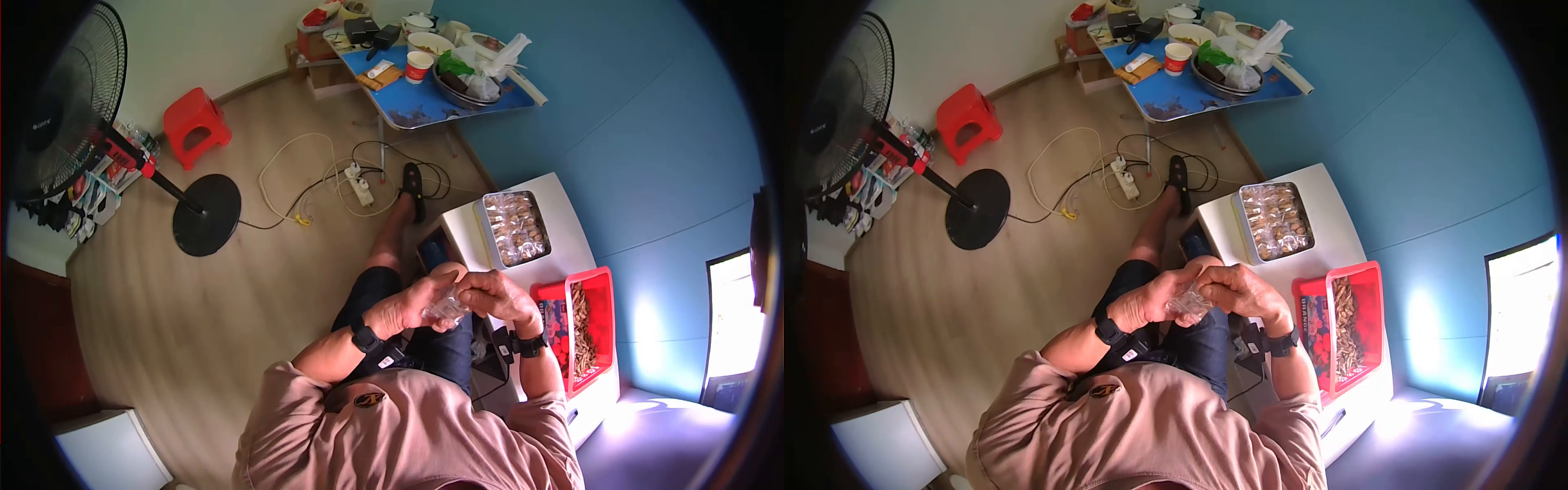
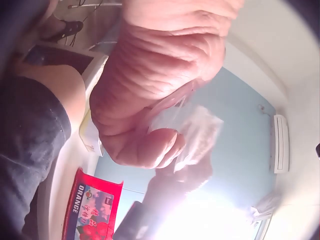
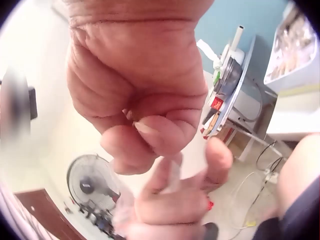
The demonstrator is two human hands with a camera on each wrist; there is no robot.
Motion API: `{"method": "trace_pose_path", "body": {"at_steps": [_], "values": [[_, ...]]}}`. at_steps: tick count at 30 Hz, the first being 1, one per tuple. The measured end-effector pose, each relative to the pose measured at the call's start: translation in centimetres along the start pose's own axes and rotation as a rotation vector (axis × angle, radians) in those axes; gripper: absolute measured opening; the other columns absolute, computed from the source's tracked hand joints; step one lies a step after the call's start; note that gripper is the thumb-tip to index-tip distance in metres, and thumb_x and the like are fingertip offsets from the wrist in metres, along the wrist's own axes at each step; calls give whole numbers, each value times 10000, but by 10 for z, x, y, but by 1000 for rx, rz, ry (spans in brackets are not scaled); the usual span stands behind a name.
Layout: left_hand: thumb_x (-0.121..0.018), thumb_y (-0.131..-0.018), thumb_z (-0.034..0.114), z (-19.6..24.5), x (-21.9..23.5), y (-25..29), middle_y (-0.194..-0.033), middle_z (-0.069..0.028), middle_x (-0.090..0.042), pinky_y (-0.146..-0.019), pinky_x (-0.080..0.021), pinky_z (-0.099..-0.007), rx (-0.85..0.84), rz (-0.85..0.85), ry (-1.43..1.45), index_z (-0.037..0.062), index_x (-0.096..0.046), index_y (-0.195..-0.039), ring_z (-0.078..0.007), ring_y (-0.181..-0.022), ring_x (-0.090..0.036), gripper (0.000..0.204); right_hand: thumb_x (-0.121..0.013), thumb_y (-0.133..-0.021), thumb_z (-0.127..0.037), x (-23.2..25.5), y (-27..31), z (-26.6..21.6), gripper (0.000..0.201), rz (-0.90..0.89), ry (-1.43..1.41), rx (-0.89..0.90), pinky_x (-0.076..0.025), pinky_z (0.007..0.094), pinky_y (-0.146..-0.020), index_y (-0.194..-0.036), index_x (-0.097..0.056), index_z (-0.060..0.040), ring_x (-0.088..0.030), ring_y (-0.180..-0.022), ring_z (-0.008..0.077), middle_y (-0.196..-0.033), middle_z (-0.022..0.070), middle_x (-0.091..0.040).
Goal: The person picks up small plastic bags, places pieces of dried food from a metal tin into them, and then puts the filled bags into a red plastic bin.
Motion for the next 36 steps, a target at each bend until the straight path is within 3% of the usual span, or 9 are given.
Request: {"method": "trace_pose_path", "body": {"at_steps": [6, 7, 8, 9, 10, 12, 18, 23, 36], "values": [[-382, -950, 635, -9, 33, -4, -816, -56, -640, -480, -464, -281, 74, 3, -14, 67, -570, -1157, -156, -611, -608, 633, -638, -930, -110, -1, 11, -14, 139, 102, -679, 184, -371, 216, -474, -924, -648, 28, -472, -521, 66, -682, 24, -577], [-371, -954, 633, -18, 28, -11, -826, -84, -651, -507, -486, -303, 6, 313, 44, 63, -572, -1147, -177, -620, -615, 634, -633, -922, -97, -4, 7, -17, 130, 99, -545, 133, -367, 219, -474, -912, -643, 32, -478, -522, 73, -681, 29, -584], [-371, -954, 633, -18, 27, -10, -826, -84, -651, -507, -486, -303, 13, 311, 47, 63, -572, -1147, -177, -620, -615, 634, -629, -914, -83, -6, 3, -20, 121, 95, -411, 82, -363, 222, -473, -899, -638, 37, -483, -522, 79, -680, 33, -590], [-375, -949, 639, -13, 21, -9, -823, -99, -648, -509, -489, -310, 32, 122, 145, 57, -575, -1138, -190, -619, -615, 644, -616, -924, -97, -5, -2, -12, 124, 20, -193, -8, -404, 241, -503, -911, -651, 21, -516, -566, 87, -714, 28, -620], [-379, -944, 646, -9, 15, -7, -820, -115, -645, -511, -491, -318, 48, -67, 241, 50, -577, -1129, -203, -618, -616, 655, -626, -896, -97, -13, -10, -8, 100, 102, 90, 193, -471, 299, -555, -918, -667, -8, -603, -602, 161, -735, 73, -659], [-404, -924, 667, -4, 6, 0, -787, -122, -618, -494, -471, -309, -16, -13, 103, 37, -579, -1111, -216, -602, -597, 679, -634, -862, -124, -16, -13, -5, 103, 180, 341, 134, -523, 390, -642, -926, -674, -54, -671, -712, 331, -794, 149, -681], [-538, -918, 555, -6, 12, 7, -770, -114, -598, -499, -444, -293, 47, -70, 110, 15, -589, -1056, -202, -586, -565, 560, -654, -828, -151, -22, -13, 2, 133, 245, 550, 150, -528, 400, -635, -926, -676, -64, -656, -716, 357, -779, 150, -677], [-610, -803, 146, -10, 24, 11, -833, -146, -634, -603, -497, -312, 57, -33, 16, -41, -604, -1049, -221, -688, -625, 309, -673, -807, -136, -29, -12, -1, 141, 317, 523, 216, -533, 391, -639, -920, -689, -55, -666, -718, 340, -760, 137, -671], [-503, -761, 21, -14, 14, 6, -989, -187, -661, -871, -554, -434, 191, -39, -34, -50, -582, -1164, -301, -895, -675, 416, -703, -732, -121, -33, 1, 20, 257, 355, 318, 81, -534, 379, -667, -975, -678, -38, -673, -749, 320, -858, 139, -655]]}}
Point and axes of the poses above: each hand's wrist, its own y-axis away from the middle knuckle, its own x-axis out of the back of the hand, z = x × y, the point moved 1 cm from there along -y, towards the middle knuckle
